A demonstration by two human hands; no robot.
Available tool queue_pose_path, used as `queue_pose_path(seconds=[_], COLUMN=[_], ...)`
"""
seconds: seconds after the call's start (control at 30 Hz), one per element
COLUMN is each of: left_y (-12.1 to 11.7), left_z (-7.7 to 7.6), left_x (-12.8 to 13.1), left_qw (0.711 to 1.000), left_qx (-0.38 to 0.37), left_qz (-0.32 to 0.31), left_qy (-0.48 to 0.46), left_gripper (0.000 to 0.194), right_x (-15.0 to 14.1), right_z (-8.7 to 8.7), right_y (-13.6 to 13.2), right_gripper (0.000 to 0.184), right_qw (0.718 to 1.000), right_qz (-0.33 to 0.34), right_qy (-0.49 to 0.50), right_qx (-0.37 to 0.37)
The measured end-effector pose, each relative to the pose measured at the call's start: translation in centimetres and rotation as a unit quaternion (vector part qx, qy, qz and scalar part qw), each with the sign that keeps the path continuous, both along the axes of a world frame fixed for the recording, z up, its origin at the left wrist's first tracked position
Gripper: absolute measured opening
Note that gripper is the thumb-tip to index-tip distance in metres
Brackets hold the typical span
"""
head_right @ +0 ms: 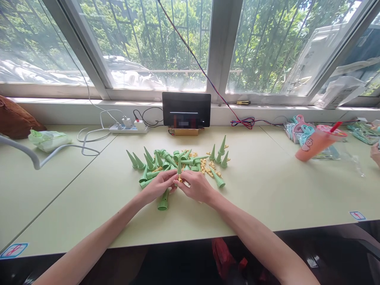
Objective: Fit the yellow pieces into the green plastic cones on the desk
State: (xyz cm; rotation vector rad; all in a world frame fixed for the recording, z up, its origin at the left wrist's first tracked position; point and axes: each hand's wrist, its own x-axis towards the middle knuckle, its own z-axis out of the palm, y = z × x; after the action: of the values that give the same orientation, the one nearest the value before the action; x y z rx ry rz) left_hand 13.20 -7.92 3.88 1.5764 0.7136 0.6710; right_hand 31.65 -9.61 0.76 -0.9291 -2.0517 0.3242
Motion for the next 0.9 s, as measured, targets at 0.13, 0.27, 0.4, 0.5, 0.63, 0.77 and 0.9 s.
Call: queue_pose_path(seconds=[0.13, 0.27, 0.4, 0.5, 0.63, 0.77, 0.9], left_y=[0.0, 0.1, 0.2, 0.1, -0.1, -0.2, -0.3], left_z=[-0.4, -1.1, -1.5, -1.3, -0.6, -0.3, -0.2], left_x=[0.2, 0.4, 0.5, 0.6, 0.6, 0.6, 0.8], left_qw=[0.999, 0.999, 0.998, 0.996, 0.987, 0.978, 0.977], left_qx=[0.015, 0.011, 0.02, 0.039, 0.059, 0.069, 0.075], left_qz=[0.024, 0.035, 0.051, 0.079, 0.142, 0.177, 0.179], left_qy=[0.02, 0.023, 0.005, -0.015, -0.051, -0.084, -0.092], left_gripper=[0.035, 0.034, 0.035, 0.038, 0.042, 0.043, 0.041], right_x=[0.2, 0.3, 0.4, 0.4, 0.2, -0.6, -1.6], right_z=[-0.1, -0.1, 0.0, 0.3, 0.6, 0.3, -0.2], right_y=[0.1, 0.2, 0.4, 0.3, -0.3, -1.1, -1.4], right_gripper=[0.036, 0.041, 0.045, 0.044, 0.04, 0.036, 0.032], right_qw=[1.0, 1.0, 0.999, 0.997, 0.996, 0.995, 0.981], right_qz=[-0.003, 0.003, 0.016, 0.011, 0.039, 0.087, 0.096], right_qy=[-0.003, 0.004, 0.016, 0.037, 0.019, -0.05, -0.131], right_qx=[-0.018, -0.031, -0.039, -0.064, -0.082, 0.019, 0.11])
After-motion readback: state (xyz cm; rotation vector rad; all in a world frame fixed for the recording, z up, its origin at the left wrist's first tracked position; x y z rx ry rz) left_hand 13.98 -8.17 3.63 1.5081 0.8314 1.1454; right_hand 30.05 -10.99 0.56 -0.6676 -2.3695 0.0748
